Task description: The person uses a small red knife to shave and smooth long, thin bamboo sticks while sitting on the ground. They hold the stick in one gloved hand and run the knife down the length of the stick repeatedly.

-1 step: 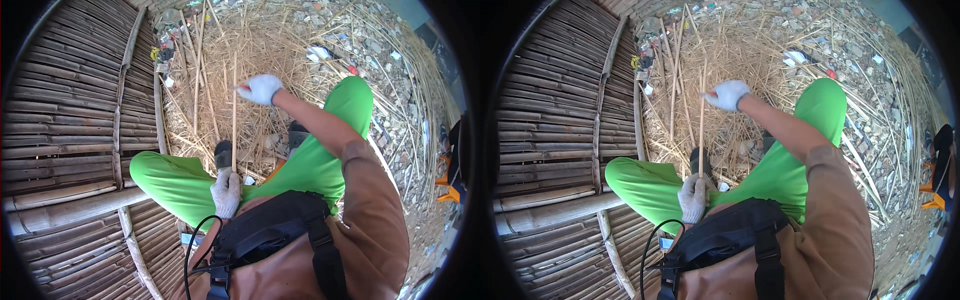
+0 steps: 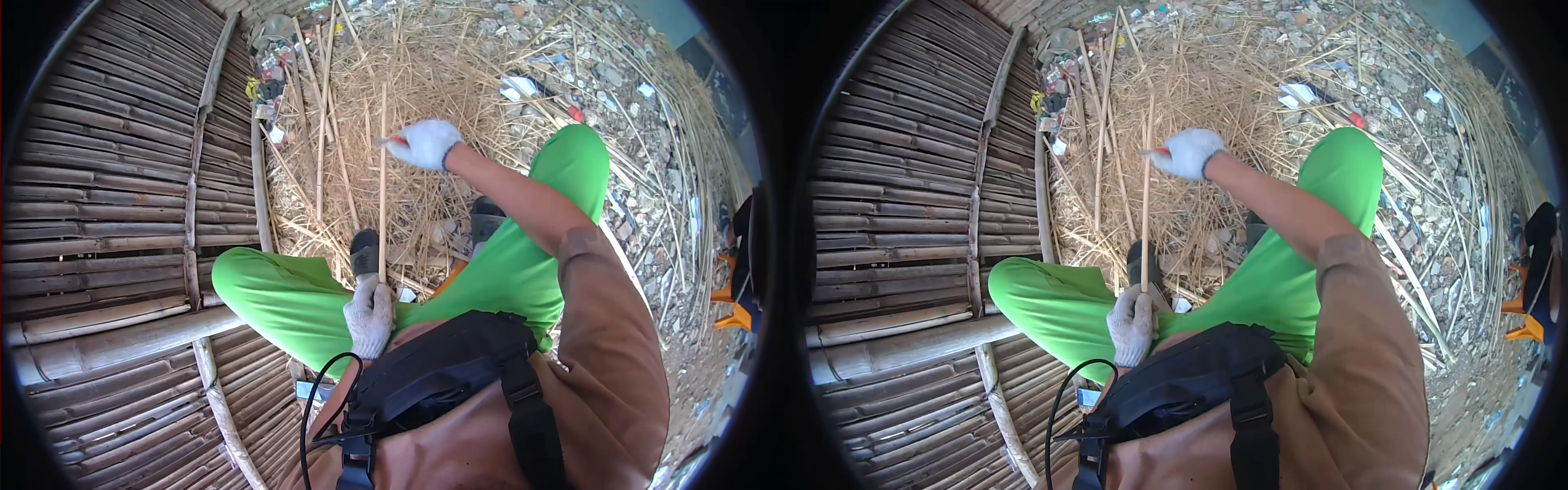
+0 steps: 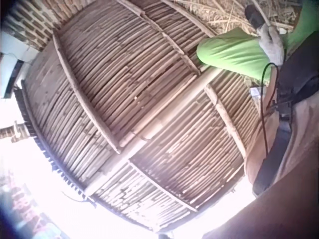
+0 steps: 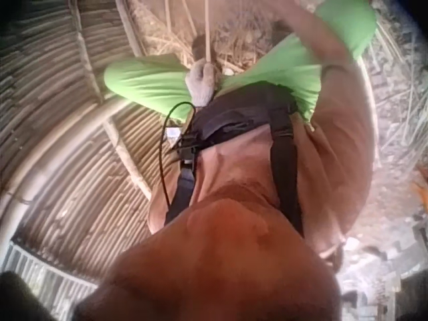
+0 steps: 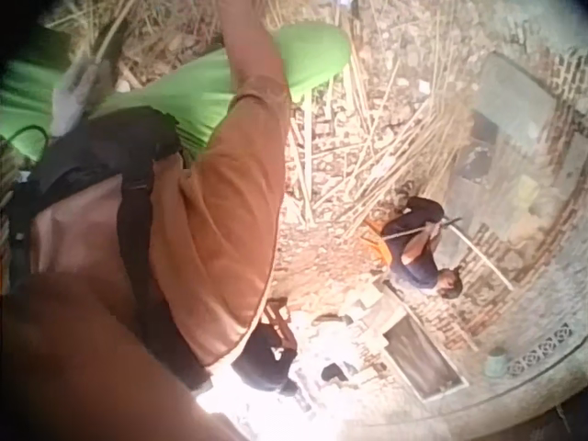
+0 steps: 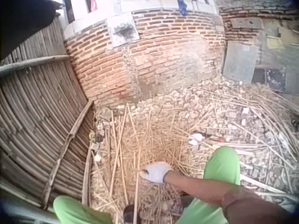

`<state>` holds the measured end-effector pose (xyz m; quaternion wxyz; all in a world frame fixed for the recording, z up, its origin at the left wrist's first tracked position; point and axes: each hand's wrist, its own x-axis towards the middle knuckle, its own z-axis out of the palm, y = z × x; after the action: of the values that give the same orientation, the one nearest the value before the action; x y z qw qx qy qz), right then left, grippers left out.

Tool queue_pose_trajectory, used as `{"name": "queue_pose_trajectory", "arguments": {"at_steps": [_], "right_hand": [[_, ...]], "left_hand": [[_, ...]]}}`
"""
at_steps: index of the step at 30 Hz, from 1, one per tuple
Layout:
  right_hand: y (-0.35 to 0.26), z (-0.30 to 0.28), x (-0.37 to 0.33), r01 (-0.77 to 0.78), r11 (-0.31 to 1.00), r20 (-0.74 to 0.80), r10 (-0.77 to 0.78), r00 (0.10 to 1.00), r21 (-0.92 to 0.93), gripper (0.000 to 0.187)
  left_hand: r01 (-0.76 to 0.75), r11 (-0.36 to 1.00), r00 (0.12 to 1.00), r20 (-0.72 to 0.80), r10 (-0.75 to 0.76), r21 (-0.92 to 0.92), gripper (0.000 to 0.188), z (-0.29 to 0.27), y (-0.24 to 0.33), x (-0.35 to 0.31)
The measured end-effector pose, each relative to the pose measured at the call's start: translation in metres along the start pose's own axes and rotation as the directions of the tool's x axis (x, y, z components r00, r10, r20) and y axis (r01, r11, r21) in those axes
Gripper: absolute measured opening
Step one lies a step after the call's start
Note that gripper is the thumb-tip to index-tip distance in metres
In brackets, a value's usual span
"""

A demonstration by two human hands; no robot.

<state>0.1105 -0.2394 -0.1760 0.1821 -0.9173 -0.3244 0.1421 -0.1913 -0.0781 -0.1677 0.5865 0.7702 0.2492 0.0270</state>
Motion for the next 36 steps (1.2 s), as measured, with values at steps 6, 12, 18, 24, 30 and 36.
{"name": "queue_pose_trajectory", "arguments": {"at_steps": [6,12,18,24,30,36], "right_hand": [[0.009,-0.021,0.007,-0.023,1.0,-0.045,0.023,0.999,0.015,0.073],[-0.004,-0.006,-0.002,0.113,0.991,-0.123,-0.103,0.987,0.074,0.067],[0.031,-0.032,0.01,-0.14,0.99,-0.013,0.141,0.99,0.028,0.077],[0.033,0.014,0.022,-0.228,0.961,0.196,0.196,0.961,0.158,0.092],[0.032,-0.021,0.028,-0.131,0.277,0.015,0.386,0.922,0.952,0.065],[0.011,-0.025,0.031,0.006,0.237,-0.097,0.377,0.921,0.972,0.041]], "left_hand": [[-0.064,0.991,0.998,-0.013,0.066,0.121,0.019,-0.004,0.012,-0.01],[-0.128,0.962,0.989,-0.046,0.143,0.24,0.024,-0.017,0.002,-0.016],[-0.341,0.88,0.918,-0.084,0.388,0.331,0.023,-0.011,0.008,-0.035],[-0.245,0.897,0.944,-0.12,0.308,0.369,0.024,-0.025,0.012,-0.025],[-0.242,0.914,0.967,0.0,0.256,0.326,0.022,-0.015,0.012,-0.024],[-0.214,0.942,0.97,0.173,0.173,0.258,0.021,-0.019,0.015,-0.018]]}}
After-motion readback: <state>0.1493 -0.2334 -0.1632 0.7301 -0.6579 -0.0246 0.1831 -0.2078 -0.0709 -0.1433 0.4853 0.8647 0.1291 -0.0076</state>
